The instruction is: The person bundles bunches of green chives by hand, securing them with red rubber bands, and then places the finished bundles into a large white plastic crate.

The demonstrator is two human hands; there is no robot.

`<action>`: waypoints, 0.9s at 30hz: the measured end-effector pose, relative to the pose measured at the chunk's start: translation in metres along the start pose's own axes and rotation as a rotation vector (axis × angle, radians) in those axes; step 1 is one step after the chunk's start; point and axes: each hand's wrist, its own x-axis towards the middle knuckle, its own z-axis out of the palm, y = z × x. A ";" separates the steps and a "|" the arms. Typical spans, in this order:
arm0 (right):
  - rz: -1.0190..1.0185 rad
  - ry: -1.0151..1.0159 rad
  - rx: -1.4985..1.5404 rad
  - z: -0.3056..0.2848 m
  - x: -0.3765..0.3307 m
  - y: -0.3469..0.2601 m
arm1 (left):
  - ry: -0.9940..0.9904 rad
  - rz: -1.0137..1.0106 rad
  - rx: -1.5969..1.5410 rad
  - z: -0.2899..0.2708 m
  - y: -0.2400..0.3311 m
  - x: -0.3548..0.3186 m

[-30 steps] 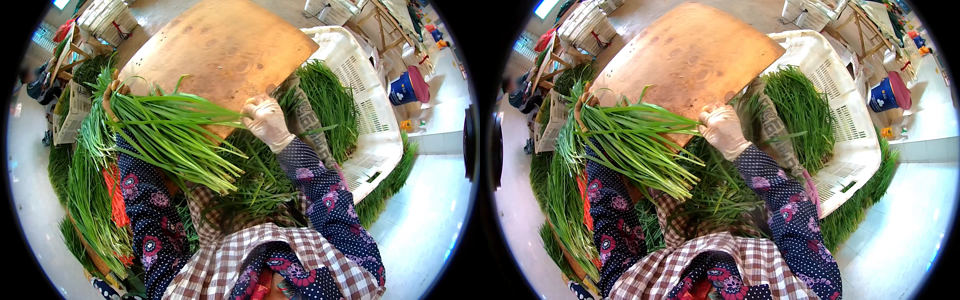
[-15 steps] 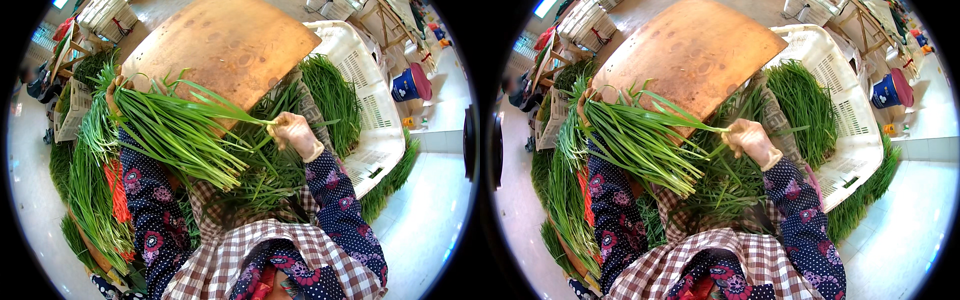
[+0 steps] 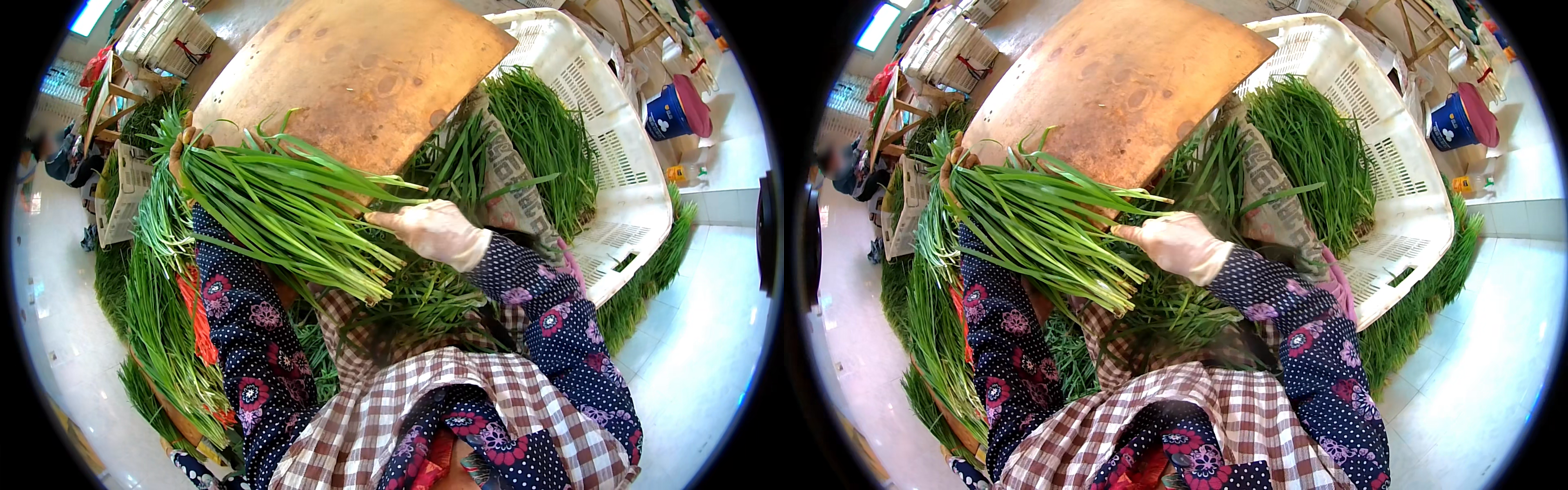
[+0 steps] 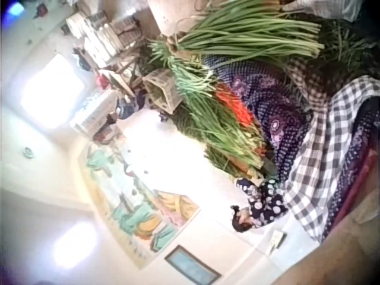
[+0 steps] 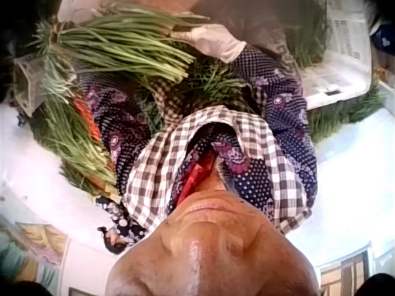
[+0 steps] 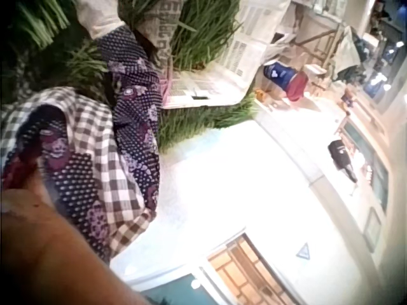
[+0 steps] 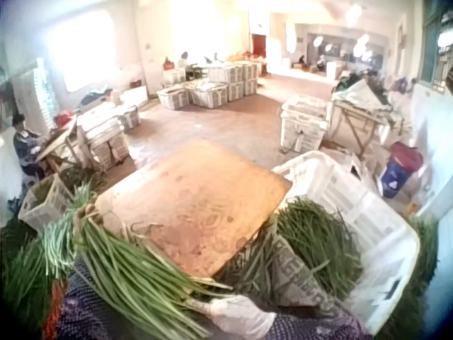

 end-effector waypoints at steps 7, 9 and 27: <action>0.143 0.025 0.364 0.000 -0.037 0.008 | -0.125 -0.080 0.024 -0.009 0.004 -0.001; 0.227 -0.073 0.395 -0.006 -0.065 0.012 | -0.059 -0.056 0.041 -0.008 0.003 -0.007; 0.525 0.158 1.723 0.061 -0.013 0.000 | -0.142 -0.195 0.022 -0.005 0.008 -0.005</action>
